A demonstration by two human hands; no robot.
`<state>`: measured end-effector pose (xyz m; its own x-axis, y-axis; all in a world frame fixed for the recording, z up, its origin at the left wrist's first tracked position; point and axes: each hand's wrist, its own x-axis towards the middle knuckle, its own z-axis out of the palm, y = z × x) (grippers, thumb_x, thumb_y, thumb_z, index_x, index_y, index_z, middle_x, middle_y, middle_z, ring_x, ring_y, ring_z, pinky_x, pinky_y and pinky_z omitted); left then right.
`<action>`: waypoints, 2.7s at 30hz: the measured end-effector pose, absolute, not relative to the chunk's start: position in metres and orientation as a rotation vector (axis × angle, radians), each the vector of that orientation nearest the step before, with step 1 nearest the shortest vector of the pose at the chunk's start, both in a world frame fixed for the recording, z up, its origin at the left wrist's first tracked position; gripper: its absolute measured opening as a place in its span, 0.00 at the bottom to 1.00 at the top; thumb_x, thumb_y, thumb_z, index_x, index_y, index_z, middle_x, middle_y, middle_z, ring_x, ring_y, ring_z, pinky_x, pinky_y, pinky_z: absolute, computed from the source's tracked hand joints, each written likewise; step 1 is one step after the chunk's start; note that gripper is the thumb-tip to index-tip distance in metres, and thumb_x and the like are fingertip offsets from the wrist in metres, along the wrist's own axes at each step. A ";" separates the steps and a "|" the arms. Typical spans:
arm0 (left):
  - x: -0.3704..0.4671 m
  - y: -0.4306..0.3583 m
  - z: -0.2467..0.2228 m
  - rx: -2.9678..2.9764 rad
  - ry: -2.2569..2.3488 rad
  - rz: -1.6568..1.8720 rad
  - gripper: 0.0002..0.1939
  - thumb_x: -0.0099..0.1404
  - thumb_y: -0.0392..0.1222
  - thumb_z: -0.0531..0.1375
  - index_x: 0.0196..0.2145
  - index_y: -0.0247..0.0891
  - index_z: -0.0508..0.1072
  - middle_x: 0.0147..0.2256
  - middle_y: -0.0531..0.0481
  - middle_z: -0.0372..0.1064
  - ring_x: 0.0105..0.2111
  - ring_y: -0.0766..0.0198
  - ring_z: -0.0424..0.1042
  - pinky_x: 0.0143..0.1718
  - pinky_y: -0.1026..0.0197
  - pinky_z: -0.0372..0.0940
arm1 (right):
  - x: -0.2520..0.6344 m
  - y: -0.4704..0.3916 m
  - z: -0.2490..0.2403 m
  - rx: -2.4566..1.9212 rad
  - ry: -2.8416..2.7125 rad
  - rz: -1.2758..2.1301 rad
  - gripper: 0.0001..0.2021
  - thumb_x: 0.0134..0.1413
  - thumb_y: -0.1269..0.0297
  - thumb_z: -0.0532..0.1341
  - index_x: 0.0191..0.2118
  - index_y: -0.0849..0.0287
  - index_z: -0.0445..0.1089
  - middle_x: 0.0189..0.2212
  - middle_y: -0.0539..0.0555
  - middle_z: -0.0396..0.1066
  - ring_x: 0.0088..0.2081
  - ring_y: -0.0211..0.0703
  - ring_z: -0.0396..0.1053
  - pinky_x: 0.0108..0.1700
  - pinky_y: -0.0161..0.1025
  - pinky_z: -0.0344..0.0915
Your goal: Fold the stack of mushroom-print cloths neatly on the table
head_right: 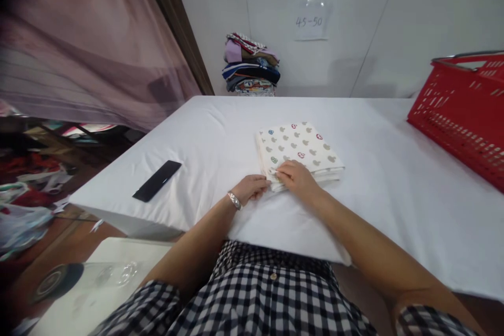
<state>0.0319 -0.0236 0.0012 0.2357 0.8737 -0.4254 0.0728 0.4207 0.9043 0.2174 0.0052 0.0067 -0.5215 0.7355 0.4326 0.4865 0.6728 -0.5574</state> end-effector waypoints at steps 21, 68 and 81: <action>0.039 -0.018 -0.008 1.139 1.372 0.738 0.13 0.57 0.38 0.58 0.19 0.37 0.60 0.11 0.60 0.54 0.12 0.74 0.54 0.16 0.68 0.48 | 0.226 0.003 0.008 -0.824 -2.196 0.429 0.08 0.61 0.63 0.51 0.33 0.55 0.65 0.33 0.54 0.67 0.37 0.44 0.64 0.40 0.43 0.62; 0.031 -0.018 0.005 1.766 1.835 0.407 0.15 0.59 0.49 0.53 0.21 0.39 0.66 0.23 0.48 0.67 0.28 0.60 0.67 0.27 0.62 0.53 | 0.343 0.039 0.006 -2.026 -1.805 0.656 0.22 0.47 0.57 0.58 0.49 0.58 0.68 0.31 0.54 0.73 0.29 0.45 0.71 0.32 0.40 0.66; 0.074 0.042 0.018 2.520 1.773 0.468 0.30 0.64 0.54 0.49 0.58 0.32 0.58 0.62 0.39 0.49 0.63 0.49 0.45 0.62 0.46 0.42 | 0.271 0.090 0.002 -1.414 -2.428 -0.022 0.24 0.58 0.51 0.49 0.55 0.57 0.60 0.59 0.60 0.57 0.61 0.55 0.50 0.58 0.53 0.53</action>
